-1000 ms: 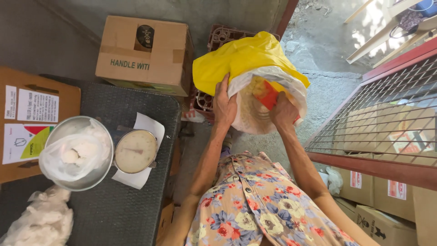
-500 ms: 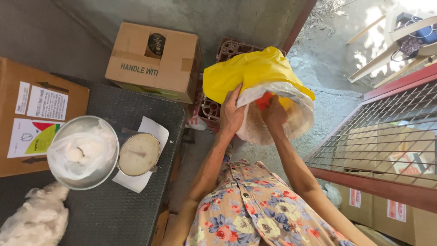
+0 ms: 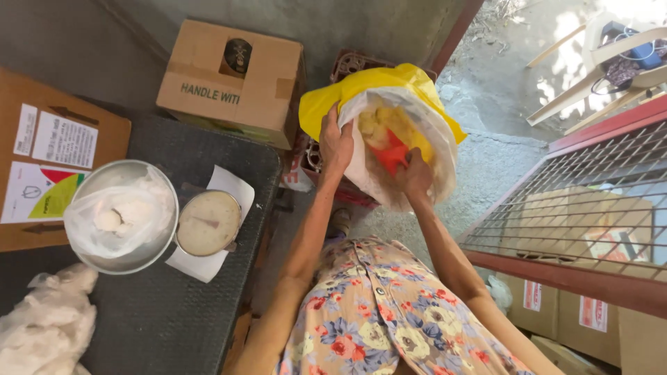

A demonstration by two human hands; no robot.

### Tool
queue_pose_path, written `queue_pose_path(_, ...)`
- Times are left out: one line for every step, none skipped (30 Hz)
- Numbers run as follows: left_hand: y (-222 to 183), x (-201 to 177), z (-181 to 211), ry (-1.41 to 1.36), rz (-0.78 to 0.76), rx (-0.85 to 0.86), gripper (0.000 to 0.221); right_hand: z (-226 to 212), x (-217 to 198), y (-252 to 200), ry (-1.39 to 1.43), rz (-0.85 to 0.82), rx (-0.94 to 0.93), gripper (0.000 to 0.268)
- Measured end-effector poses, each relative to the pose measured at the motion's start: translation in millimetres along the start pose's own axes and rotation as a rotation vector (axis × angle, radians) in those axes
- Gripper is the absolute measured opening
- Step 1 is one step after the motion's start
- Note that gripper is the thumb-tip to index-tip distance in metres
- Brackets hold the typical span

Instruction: Weighing portions of white and yellow powders and sealing them into small plastic bags.

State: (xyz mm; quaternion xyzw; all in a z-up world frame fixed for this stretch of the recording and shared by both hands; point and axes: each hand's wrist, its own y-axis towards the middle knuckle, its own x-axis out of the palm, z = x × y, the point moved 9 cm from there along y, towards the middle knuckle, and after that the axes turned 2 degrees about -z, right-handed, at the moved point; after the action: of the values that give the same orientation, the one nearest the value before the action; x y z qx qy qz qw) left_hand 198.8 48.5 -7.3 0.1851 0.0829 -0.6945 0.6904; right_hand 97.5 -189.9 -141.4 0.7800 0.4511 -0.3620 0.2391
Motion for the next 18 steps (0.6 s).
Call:
queue_pose_path(-2.8,0.8,-3.9,0.0,-0.002,-0.006,0.054,-1.4,-6.6,-8.5,-0.003,-0.004,0.003,0.025)
queue_pose_path(-1.8,0.5,-5.1,0.016,0.003,0.001,0.054,-7.8,-13.2,-13.4,0.015,-0.005,-0.025,0.027)
queue_pose_path(-0.9,0.0,-6.1,0.032,0.008,0.008,0.055,-14.3,-20.0,-18.4,0.034,-0.005,-0.053,0.03)
queue_pose_path(-4.7,-1.0,-6.7,0.031,0.008,0.006,0.055,-15.0,-21.6,-22.4,0.031,-0.006,-0.053,0.03)
queue_pose_path(-8.6,-3.3,-8.2,0.032,0.017,-0.004,0.056,-15.5,-23.9,-26.4,0.049,0.003,-0.051,0.029)
queue_pose_path(-10.9,-6.4,-8.9,0.032,0.032,-0.013,0.057,-17.7,-26.3,-28.0,0.067,0.011,-0.054,0.029)
queue_pose_path(-14.5,-8.4,-7.5,0.031,0.037,-0.013,0.057,-16.9,-26.8,-32.8,0.065,0.01,-0.059,0.029)
queue_pose_path(-18.8,-12.3,-7.8,0.036,0.035,-0.022,0.06,-17.0,-29.5,-38.8,0.127,0.051,-0.063,0.03)
queue_pose_path(-23.2,-16.4,-8.3,0.041,0.033,-0.031,0.062,-16.9,-32.0,-45.0,0.188,0.091,-0.067,0.031)
queue_pose_path(-28.3,-19.8,-9.3,0.042,0.044,-0.036,0.062,-16.2,-32.4,-50.2,0.189,0.083,-0.075,0.031)
queue_pose_path(-33.5,-21.7,-8.9,0.054,0.036,-0.025,0.067,-15.1,-36.3,-56.0,0.215,0.114,-0.086,0.031)
queue_pose_path(-38.3,-24.0,-8.4,0.066,0.031,-0.016,0.071,-14.5,-40.3,-60.9,0.241,0.143,-0.099,0.031)
queue_pose_path(-45.1,-29.7,-3.8,0.066,0.044,-0.021,0.071,-14.2,-45.0,-65.4,0.242,0.133,-0.109,0.031)
queue_pose_path(-51.8,-32.6,1.1,0.065,0.024,-0.023,0.075,-11.6,-49.2,-69.6,0.249,0.123,-0.092,0.03)
queue_pose_path(-58.7,-35.3,6.1,0.064,0.005,-0.024,0.079,-8.9,-53.4,-73.6,0.256,0.112,-0.076,0.029)
queue_pose_path(-63.7,-36.2,4.1,0.064,0.018,-0.029,0.079,-8.2,-56.0,-76.6,0.257,0.103,-0.086,0.029)
queue_pose_path(-68.5,-35.2,3.0,0.053,0.013,-0.019,0.08,-5.3,-59.4,-79.4,0.263,0.107,-0.078,0.029)
queue_pose_path(-74.7,-32.8,1.8,0.042,0.005,-0.01,0.081,-0.6,-63.3,-83.9,0.268,0.11,-0.066,0.029)
